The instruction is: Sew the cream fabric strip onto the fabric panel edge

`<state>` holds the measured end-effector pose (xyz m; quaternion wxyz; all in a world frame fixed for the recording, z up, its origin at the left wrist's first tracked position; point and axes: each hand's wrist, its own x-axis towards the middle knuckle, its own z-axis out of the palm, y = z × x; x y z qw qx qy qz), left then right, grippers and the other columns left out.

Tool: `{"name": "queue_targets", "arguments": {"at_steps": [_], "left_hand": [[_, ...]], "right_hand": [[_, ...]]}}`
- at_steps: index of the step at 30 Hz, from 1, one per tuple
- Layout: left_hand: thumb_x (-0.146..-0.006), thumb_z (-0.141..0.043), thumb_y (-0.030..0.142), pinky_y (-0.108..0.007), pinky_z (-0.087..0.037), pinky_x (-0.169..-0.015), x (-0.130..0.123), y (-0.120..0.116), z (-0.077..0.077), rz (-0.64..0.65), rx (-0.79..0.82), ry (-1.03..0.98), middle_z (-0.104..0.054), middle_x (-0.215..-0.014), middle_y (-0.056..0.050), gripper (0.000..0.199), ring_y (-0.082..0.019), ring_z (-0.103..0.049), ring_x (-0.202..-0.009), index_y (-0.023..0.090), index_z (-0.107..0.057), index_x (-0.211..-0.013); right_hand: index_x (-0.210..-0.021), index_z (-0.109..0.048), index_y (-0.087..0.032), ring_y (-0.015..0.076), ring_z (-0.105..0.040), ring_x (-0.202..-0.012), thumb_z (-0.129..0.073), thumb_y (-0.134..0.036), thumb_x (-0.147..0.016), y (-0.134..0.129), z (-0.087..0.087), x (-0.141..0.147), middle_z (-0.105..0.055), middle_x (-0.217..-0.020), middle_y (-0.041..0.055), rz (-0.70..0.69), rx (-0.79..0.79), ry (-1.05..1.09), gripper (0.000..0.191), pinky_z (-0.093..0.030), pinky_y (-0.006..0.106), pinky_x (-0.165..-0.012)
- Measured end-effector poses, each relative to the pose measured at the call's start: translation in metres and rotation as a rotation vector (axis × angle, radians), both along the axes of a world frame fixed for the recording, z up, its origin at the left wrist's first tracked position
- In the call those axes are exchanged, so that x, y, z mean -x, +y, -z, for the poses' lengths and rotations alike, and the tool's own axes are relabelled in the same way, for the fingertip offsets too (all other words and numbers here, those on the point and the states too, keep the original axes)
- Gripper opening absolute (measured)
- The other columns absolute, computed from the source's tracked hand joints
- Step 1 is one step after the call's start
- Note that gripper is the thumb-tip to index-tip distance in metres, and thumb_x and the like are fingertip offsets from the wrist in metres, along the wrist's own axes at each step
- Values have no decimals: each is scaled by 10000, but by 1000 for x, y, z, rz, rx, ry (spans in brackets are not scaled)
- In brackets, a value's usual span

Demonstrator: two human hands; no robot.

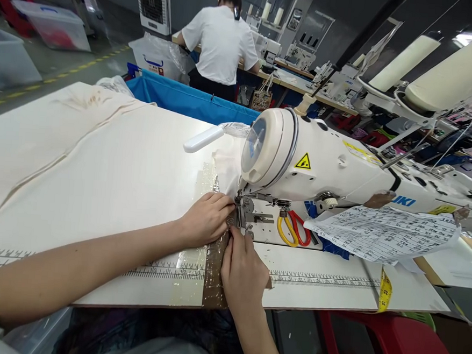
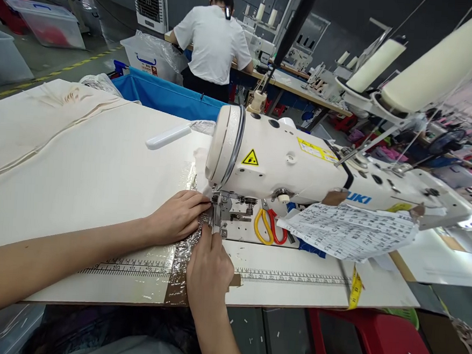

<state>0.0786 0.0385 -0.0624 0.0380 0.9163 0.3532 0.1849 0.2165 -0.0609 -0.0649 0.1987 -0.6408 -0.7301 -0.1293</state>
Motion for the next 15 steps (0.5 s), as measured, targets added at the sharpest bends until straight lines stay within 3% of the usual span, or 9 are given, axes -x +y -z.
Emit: {"name": "queue_targets", "arguments": {"at_steps": [5,9,12,15], "left_hand": [[-938,-420,149,-432,-460,-1012,5,7,-1,4,8,-96,-611,-1250,-132,346,-255,-538,-1152,77,-598,-1226],[-930,-452,140,-404,-509,-968,17,-3,-14,17,58,-46,-616,-1253,-159,316,-259,-565,-1148,88,-617,-1195],[-923,-480,147,-384,-524,-946,42,-25,-26,18,91,17,-647,-1230,-152,319,-255,-607,-1110,112,-622,-1206],[-938,-510,204,-302,-522,-931,86,-53,-32,-186,143,20,-674,-1210,-82,316,-203,-634,-1084,181,-616,-1235]], "right_hand": [[-1146,-665,-117,180,-710,-681,-342,-207,-1040,-19,-2,-12,-739,-893,97,-181,-32,225,351,-494,240,-519],[-1235,-625,-97,193,-740,-887,-327,-254,-1051,-25,5,-24,-754,-1067,139,-294,-70,309,383,-556,228,-615],[-1316,-575,-102,206,-754,-864,-330,-295,-1044,-24,15,-27,-753,-1097,138,-287,-88,368,413,-567,244,-607],[-1340,-562,-113,247,-753,-843,-340,-353,-1032,-20,29,-31,-761,-1009,137,-229,-73,445,450,-555,268,-570]]}}
